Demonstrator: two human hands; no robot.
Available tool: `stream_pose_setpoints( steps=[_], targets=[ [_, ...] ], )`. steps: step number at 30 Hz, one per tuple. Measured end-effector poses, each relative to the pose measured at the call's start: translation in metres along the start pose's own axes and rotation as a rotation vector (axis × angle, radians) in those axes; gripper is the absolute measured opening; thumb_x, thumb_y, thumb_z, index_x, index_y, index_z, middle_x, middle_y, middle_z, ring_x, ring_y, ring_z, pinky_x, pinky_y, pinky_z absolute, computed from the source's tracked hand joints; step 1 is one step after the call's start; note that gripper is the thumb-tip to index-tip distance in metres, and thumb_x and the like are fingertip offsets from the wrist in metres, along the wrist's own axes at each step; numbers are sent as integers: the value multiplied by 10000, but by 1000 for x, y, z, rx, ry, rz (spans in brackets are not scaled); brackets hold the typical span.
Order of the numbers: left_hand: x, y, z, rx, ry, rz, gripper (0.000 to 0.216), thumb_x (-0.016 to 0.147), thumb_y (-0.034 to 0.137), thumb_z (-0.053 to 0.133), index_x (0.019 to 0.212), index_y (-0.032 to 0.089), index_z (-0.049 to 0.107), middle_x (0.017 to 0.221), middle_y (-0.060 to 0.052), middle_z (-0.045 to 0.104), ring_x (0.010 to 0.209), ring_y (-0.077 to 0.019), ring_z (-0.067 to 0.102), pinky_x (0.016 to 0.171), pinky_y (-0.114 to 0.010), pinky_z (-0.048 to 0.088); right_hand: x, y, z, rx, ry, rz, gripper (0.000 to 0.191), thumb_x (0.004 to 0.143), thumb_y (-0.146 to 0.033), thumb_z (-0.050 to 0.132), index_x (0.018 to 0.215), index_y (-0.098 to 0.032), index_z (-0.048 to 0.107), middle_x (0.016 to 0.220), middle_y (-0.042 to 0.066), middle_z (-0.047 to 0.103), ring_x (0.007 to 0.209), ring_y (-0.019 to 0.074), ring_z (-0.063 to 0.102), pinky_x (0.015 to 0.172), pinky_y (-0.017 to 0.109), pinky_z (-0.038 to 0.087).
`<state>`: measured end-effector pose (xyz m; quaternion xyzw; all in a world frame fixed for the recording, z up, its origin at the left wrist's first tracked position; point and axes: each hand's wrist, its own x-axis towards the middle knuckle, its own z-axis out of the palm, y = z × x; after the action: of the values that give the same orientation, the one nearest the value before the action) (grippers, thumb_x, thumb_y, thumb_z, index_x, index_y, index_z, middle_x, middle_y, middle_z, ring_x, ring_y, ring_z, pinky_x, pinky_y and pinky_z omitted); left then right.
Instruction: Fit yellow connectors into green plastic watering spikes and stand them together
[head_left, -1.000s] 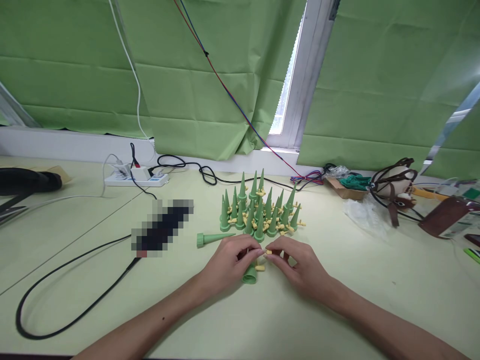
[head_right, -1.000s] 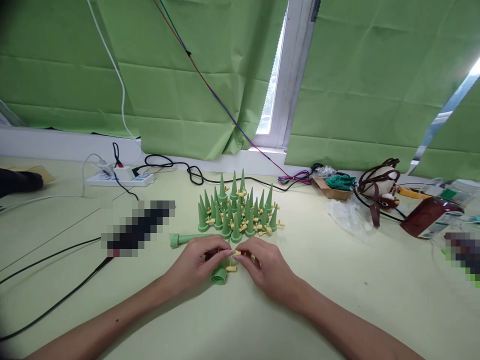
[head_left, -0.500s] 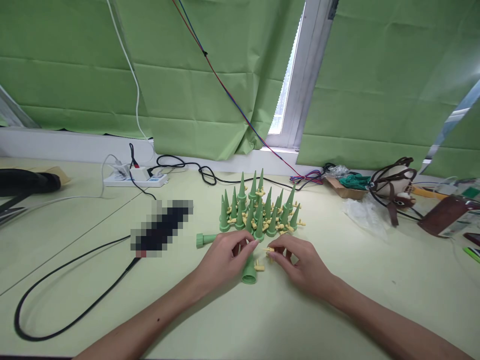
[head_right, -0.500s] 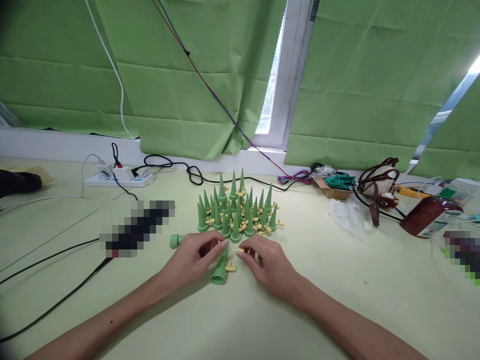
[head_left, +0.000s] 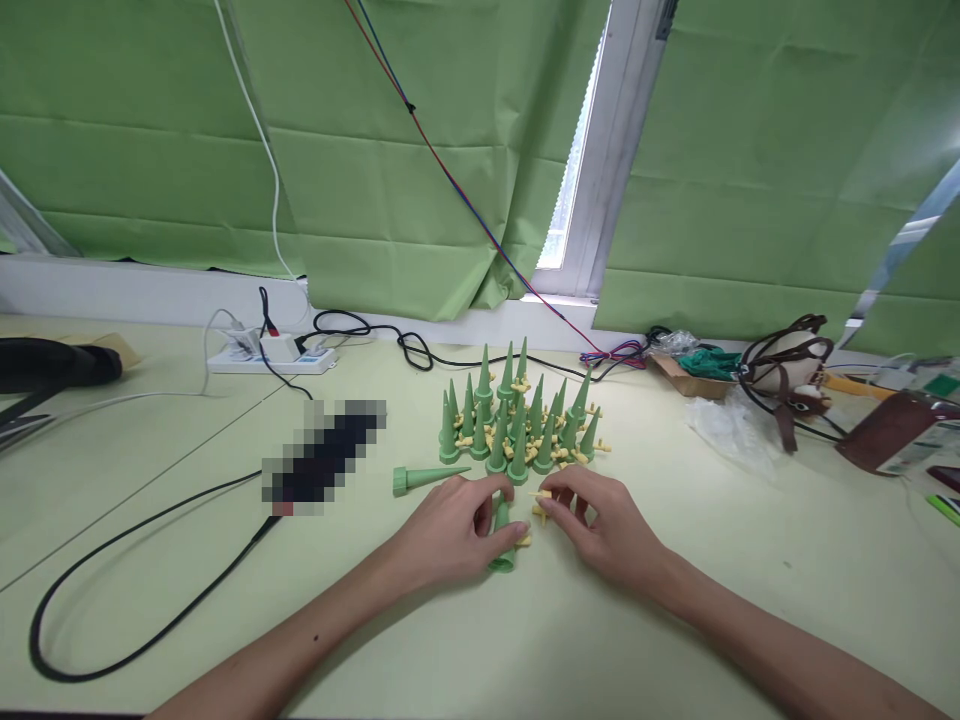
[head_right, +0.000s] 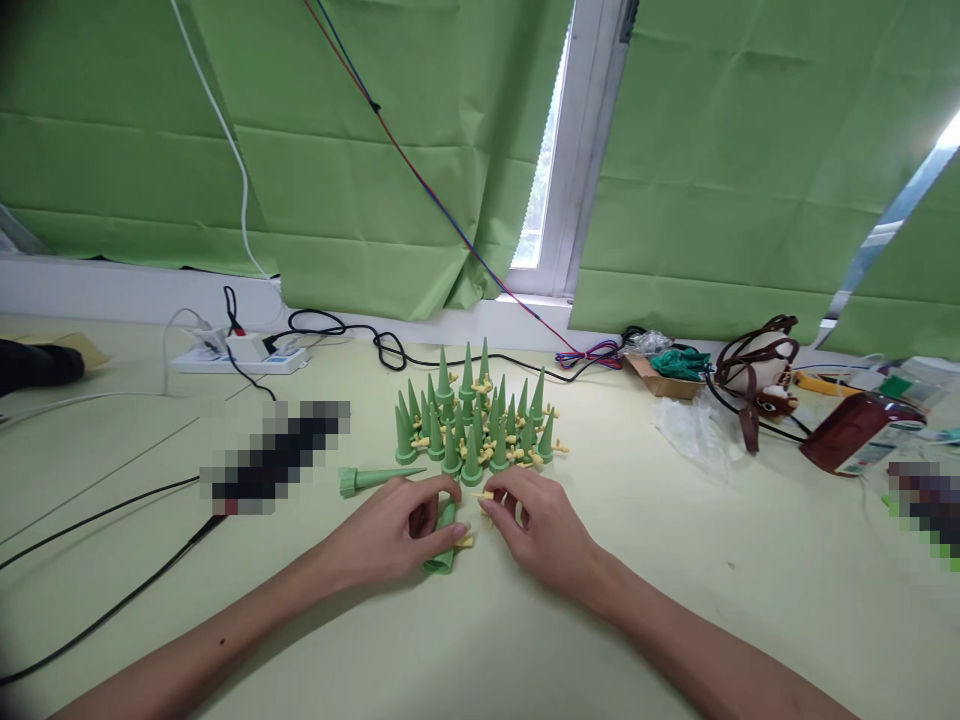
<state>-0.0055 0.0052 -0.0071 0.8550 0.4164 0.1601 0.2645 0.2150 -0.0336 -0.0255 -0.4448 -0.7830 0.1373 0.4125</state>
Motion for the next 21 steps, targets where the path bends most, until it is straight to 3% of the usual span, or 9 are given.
stream_pose_setpoints(
  steps=[3,9,13,21],
  targets=[
    [0,2,-1,-22,-25,27,314,896,498,565,997,226,685,591,36,551,568,-143,506,526,-240,306,0,-1,0,8,-6,18,76,959,-196,567,939,-182,639,804,34,652,679,149,591,539,232,455],
    [1,5,-2,-12,-82,50,286,904,453,566,822,215,702,548,40,505,530,-122,466,511,-242,273,0,-3,0,7,-6,23,73,954,-200,574,918,-184,637,798,35,659,662,147,586,524,231,450],
    [0,6,-2,-23,-79,74,259,901,435,575,843,212,692,565,42,495,543,-122,467,515,-241,283,0,-3,0,3,-1,14,75,955,-208,574,919,-188,637,790,33,660,654,146,587,518,231,451],
    [-4,6,-3,69,75,224,194,915,329,564,1032,213,666,834,-13,601,643,-142,509,584,-255,365,1,-4,0,7,74,-2,117,971,-242,551,925,-186,643,781,37,664,623,143,581,534,244,471]
  ],
)
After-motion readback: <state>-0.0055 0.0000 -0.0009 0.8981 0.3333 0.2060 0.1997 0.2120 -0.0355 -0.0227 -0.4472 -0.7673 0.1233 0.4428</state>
